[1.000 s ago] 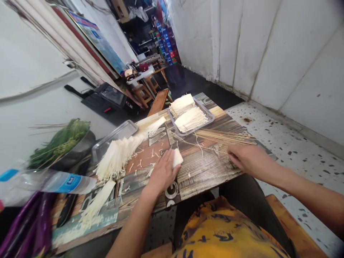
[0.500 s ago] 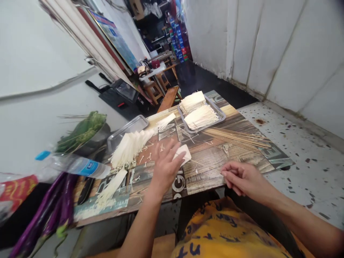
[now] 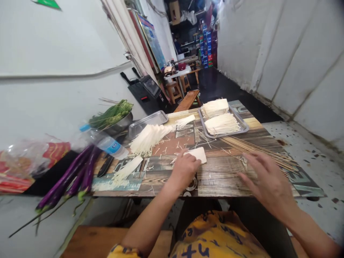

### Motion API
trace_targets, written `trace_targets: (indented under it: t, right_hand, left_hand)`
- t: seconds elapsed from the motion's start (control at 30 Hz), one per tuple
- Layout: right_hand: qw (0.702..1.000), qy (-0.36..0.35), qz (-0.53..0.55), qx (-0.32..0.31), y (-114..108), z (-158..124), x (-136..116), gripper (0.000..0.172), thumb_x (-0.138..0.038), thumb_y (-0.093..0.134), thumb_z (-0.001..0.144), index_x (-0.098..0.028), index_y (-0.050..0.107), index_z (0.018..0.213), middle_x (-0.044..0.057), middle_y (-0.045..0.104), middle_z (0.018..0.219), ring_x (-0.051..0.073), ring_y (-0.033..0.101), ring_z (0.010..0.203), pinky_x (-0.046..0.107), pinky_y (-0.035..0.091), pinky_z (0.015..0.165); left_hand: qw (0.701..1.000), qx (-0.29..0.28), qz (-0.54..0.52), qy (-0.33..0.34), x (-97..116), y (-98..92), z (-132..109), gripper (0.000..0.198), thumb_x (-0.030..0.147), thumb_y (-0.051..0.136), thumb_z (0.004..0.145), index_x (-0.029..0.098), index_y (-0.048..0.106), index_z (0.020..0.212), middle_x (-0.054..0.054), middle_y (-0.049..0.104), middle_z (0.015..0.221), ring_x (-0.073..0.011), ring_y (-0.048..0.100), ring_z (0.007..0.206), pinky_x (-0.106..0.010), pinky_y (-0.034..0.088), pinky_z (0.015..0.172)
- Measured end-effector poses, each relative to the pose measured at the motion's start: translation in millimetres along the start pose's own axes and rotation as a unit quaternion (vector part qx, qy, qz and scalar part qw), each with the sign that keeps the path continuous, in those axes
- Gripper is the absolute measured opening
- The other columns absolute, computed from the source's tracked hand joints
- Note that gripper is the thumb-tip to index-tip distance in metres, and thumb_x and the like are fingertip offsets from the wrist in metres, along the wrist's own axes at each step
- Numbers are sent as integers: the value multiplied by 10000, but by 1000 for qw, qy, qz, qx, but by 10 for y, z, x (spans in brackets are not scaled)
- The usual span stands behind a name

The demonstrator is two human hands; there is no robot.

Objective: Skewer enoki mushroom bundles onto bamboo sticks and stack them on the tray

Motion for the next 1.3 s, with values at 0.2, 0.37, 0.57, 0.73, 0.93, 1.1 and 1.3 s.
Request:
trace_targets:
  t: [0.2,0.37,0.57,0.73,0.93,1.1,1.3]
  right_hand:
    - [988,-128,-16,-85,279,-287,-214,283,-161,414,950,-153,603,1161,93,695,1014,195,661,868,295,504,732]
    - [995,-68,-55,-45,179,-481,43,255,-247,419,955,-153,610,1096,90,722,976,195,688,738,302,507,658]
    - [985,-26,-166,-41,189,-441,131,284,-296,402,965,-133,629,1010,82,715,877,191,654,645,291,427,537]
    - [959,8,-255,-125,255,-66,166,275,-238,426,937,-152,636,781,86,646,745,224,594,694,320,380,597]
    - [955,1,-167,-245,640,791,-132,272,-244,425,957,-123,667,936,129,652,960,215,577,930,319,420,808]
    - [936,9,-173,-306,1374,1540,-336,309,-368,568,917,-148,593,1132,87,605,1142,203,598,986,409,507,845]
    - [914,56,-182,-358,1899,1972,-391,380,-362,596,901,-130,563,1200,121,574,1206,221,594,1017,415,515,853]
  left_hand:
    - [995,49,-85,15,276,-42,50,207,246,452,956,239,631,1059,-41,708,986,-167,630,981,-431,288,1110]
    - [994,14,-103,-22,140,33,-46,567,424,514,918,184,375,1412,-151,388,1494,-236,308,1409,-474,185,1167]
    - [988,-119,-100,0,27,372,-15,516,437,510,913,151,447,1338,-159,403,1483,-267,335,1395,-434,254,1144]
    - [987,-139,-82,23,41,483,74,357,310,412,971,138,460,1280,-164,533,1347,-254,485,1271,-393,390,1035]
    - [991,-103,-79,31,89,482,128,283,221,359,978,122,482,1213,-161,598,1183,-258,545,1157,-401,460,926]
    - [994,-71,-76,31,112,495,169,170,169,433,927,111,571,1008,-139,630,995,-241,595,984,-376,492,851]
    - [996,-35,-81,21,102,535,175,147,156,460,907,133,604,928,-87,656,948,-211,599,975,-402,425,992]
Point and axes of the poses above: each hand's wrist, its own z-axis towards the middle knuckle, its own y-axis out of the palm, x = y × z, the point moved 5 cm from there along z, towards the middle knuckle
